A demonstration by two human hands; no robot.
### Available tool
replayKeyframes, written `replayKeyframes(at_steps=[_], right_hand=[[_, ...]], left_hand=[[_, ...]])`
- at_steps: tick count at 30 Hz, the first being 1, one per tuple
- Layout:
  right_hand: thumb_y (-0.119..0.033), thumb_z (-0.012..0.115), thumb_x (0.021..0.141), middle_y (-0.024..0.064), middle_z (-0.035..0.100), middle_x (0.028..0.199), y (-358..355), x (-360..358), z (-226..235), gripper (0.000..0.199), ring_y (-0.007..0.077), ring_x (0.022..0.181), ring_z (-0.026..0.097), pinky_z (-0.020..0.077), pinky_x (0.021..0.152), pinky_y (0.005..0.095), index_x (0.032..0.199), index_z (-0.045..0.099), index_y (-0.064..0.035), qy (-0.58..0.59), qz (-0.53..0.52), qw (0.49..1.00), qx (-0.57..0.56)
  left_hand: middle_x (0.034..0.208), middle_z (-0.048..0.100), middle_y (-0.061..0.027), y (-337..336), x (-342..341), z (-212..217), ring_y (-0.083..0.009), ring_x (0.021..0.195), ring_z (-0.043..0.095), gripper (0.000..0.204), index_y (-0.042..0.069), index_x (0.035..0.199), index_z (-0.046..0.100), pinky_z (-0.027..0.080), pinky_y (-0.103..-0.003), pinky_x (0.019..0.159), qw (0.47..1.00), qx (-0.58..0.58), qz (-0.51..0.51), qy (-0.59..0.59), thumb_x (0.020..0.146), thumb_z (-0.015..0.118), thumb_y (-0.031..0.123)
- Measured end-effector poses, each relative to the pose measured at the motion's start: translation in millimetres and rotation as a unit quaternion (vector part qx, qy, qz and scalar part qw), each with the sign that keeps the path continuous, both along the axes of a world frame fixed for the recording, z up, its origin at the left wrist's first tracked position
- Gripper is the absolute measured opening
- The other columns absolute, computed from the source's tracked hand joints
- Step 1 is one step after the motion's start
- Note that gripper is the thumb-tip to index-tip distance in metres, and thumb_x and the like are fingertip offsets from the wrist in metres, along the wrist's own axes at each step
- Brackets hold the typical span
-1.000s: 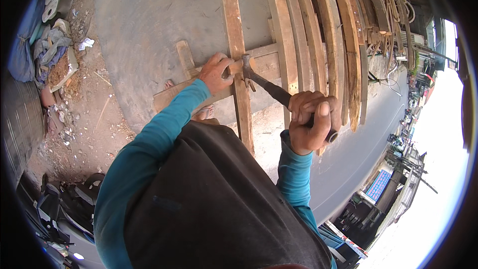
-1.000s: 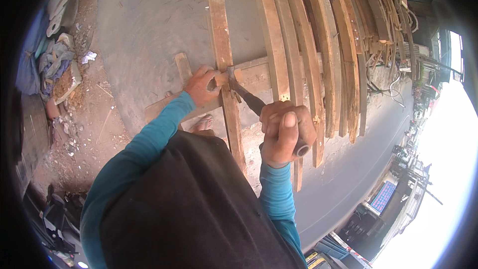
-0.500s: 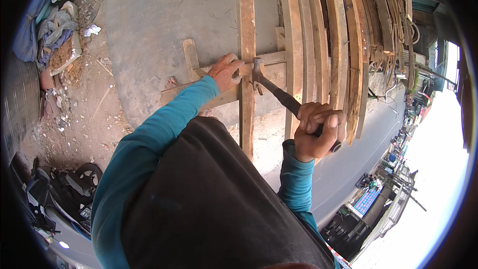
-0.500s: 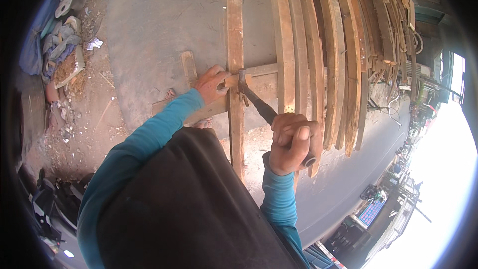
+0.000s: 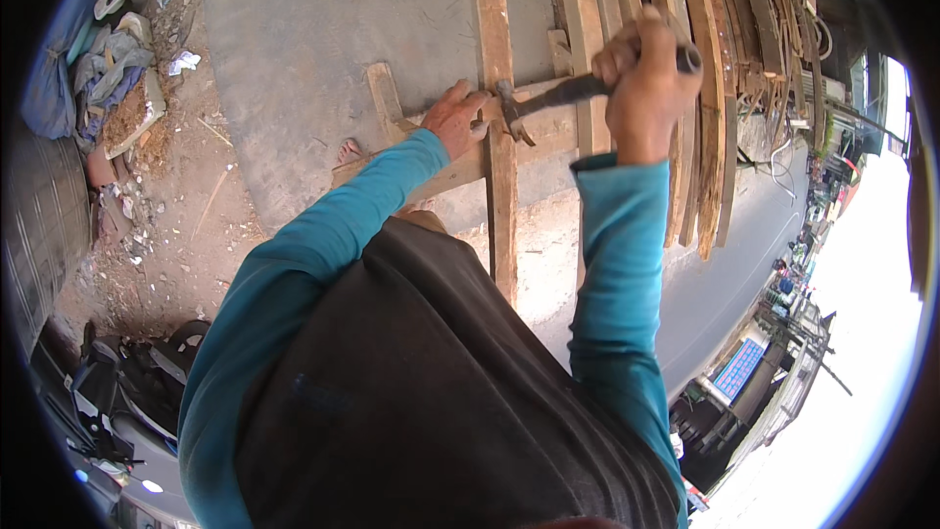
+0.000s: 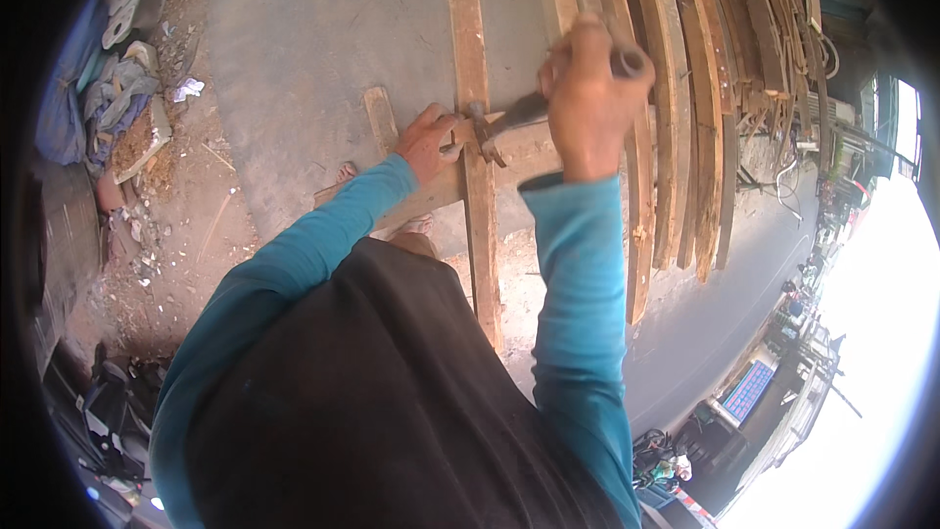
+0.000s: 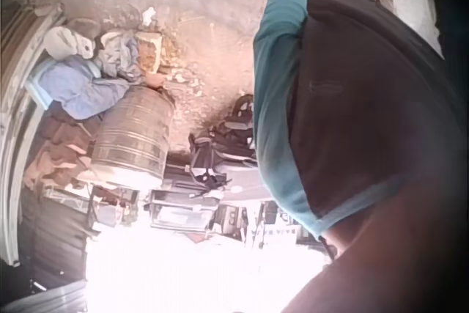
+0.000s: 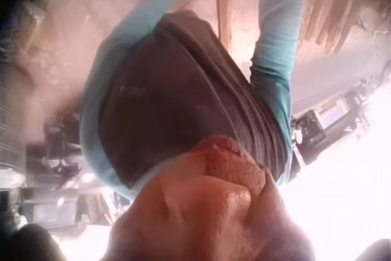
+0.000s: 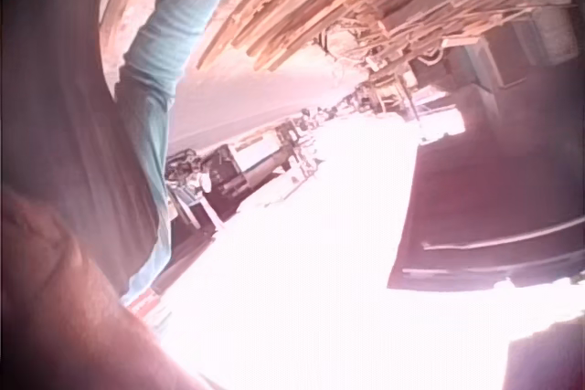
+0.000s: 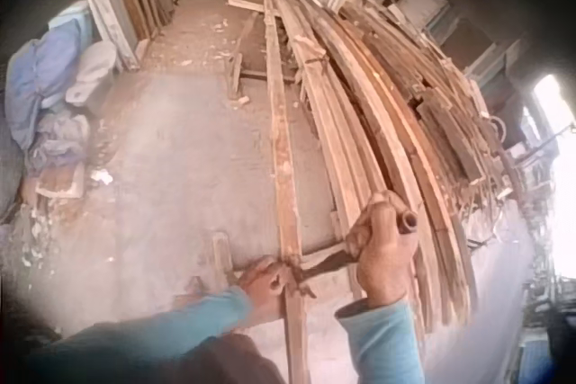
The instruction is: The person extracts nails from wooden planks using a hammer and a small wooden block as leverage.
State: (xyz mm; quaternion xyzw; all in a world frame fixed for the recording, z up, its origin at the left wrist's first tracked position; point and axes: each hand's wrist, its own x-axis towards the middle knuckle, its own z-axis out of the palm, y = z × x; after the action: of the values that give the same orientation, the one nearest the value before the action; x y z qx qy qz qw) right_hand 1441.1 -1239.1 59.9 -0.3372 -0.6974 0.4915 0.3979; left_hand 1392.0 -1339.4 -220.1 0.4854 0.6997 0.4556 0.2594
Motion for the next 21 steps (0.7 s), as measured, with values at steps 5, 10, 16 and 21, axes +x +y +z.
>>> replayKeyframes(at_steps=[5,10,16,21], right_hand=[[-0.016,0.055,0.093,0.0035,0.04,0.053,15,-25,-6,0.03,0.0146,0.045,0.037,0.0367,0.047,0.0339,0.067,0.049,-0.0044,-0.009,-0.032,0.997,-0.071],[-0.017,0.055,0.093,0.0045,0.045,0.05,-37,23,0,0.031,0.0124,0.043,0.042,0.0334,0.041,0.0293,0.065,0.05,-0.0027,0.027,-0.044,0.999,0.004],[-0.017,0.058,0.091,0.0036,0.044,0.056,39,-59,-10,0.026,0.0147,0.046,0.041,0.0375,0.047,0.0322,0.071,0.052,-0.0021,-0.017,-0.018,0.997,-0.068],[-0.017,0.062,0.086,0.0042,0.048,0.059,55,-79,-40,0.022,0.0162,0.047,0.045,0.0397,0.048,0.0329,0.075,0.057,0.0004,-0.092,-0.024,0.994,-0.056]], left_hand=[[0.113,0.053,-0.0194,4,-2,-5,-0.0379,0.103,0.06,0.05,0.005,0.128,0.062,0.052,-0.044,0.093,1.0,-0.013,-0.016,-0.001,0.082,0.075,0.018],[0.113,0.052,-0.0197,-8,15,-9,-0.0378,0.103,0.06,0.05,0.006,0.129,0.062,0.051,-0.044,0.092,1.0,-0.021,-0.002,-0.014,0.083,0.075,0.02],[0.115,0.054,-0.0184,10,1,-12,-0.0359,0.104,0.06,0.051,0.005,0.129,0.063,0.051,-0.043,0.094,0.999,0.015,0.012,0.048,0.082,0.075,0.019],[0.114,0.057,-0.0156,13,15,-12,-0.0327,0.111,0.058,0.049,0.006,0.128,0.064,0.049,-0.039,0.1,0.997,-0.063,-0.018,0.048,0.082,0.075,0.021]])
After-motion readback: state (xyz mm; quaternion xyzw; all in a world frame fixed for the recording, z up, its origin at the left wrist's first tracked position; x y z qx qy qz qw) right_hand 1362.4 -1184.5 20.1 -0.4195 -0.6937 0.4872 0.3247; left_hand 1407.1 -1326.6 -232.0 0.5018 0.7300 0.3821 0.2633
